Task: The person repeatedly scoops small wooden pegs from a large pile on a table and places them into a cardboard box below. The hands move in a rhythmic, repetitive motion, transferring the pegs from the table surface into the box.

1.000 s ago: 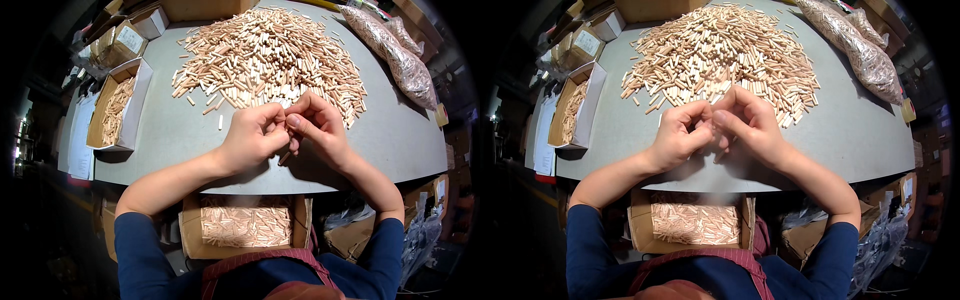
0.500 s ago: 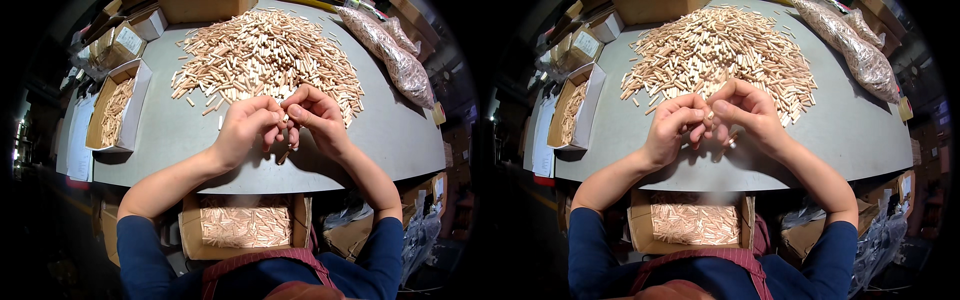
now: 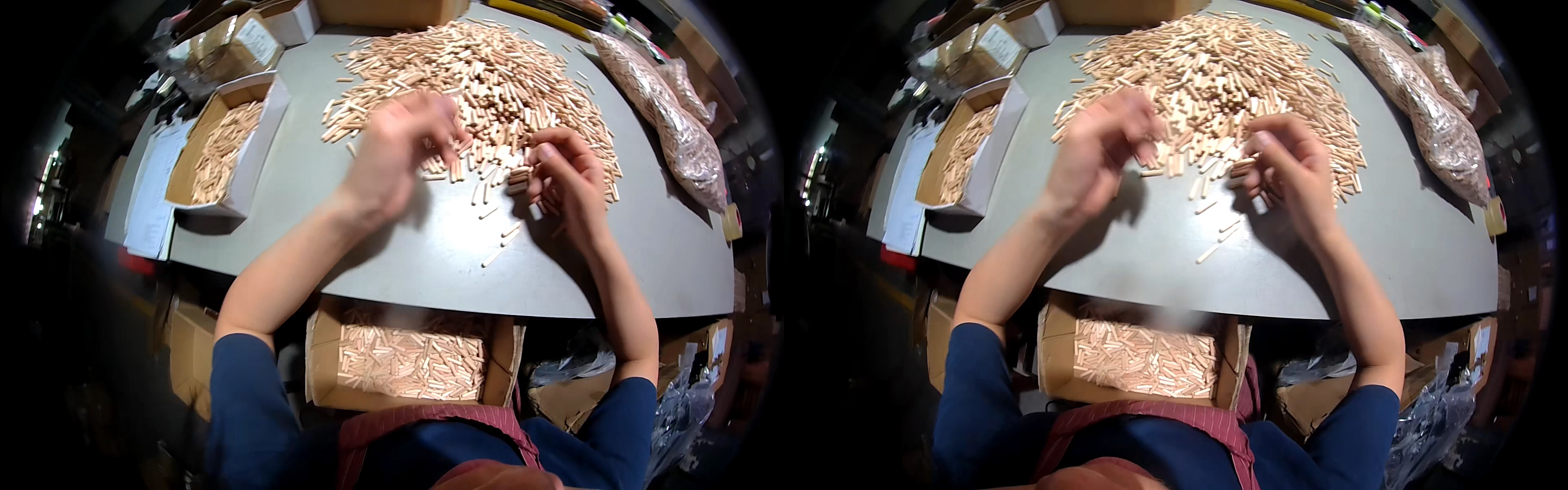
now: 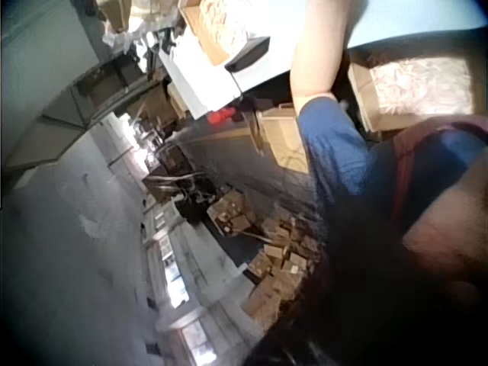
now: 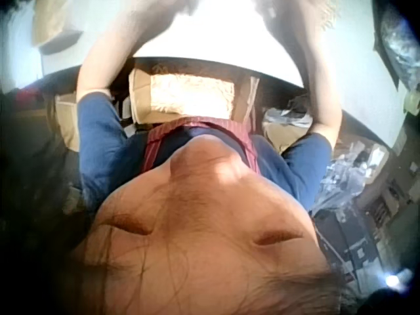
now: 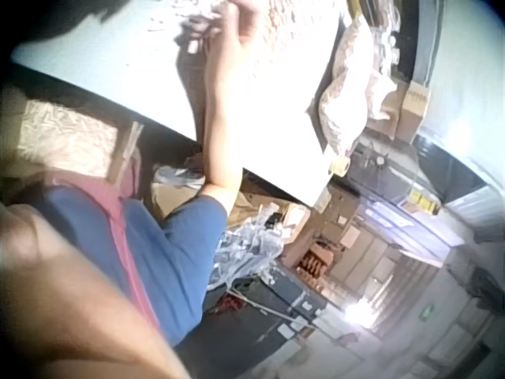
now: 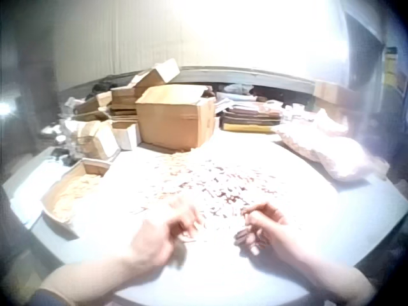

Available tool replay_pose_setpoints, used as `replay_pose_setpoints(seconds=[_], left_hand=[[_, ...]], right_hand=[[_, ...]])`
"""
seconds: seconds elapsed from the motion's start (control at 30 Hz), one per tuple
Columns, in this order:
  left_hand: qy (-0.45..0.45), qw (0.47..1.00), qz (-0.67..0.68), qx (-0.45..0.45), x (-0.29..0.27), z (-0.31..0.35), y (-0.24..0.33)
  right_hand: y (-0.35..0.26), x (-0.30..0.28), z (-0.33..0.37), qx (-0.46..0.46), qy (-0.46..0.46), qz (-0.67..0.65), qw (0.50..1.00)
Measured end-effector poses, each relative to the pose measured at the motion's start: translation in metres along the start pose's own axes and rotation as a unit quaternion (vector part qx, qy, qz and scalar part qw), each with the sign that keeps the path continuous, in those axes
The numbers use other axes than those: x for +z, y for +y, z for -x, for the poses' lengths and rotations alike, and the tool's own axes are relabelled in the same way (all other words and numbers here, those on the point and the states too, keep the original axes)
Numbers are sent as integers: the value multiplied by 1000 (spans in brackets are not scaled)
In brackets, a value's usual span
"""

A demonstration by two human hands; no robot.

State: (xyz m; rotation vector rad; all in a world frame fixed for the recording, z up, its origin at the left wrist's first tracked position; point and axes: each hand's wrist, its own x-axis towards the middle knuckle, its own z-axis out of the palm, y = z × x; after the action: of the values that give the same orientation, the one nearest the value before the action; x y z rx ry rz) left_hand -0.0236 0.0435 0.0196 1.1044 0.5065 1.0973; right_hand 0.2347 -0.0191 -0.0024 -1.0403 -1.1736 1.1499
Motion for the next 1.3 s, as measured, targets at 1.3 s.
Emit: replay_pose_setpoints(seconds=[1.3], left_hand=[[-260,663,-682,165,3,53,-39]], right_hand=[[35,-60,-42,-263,50,377,887]])
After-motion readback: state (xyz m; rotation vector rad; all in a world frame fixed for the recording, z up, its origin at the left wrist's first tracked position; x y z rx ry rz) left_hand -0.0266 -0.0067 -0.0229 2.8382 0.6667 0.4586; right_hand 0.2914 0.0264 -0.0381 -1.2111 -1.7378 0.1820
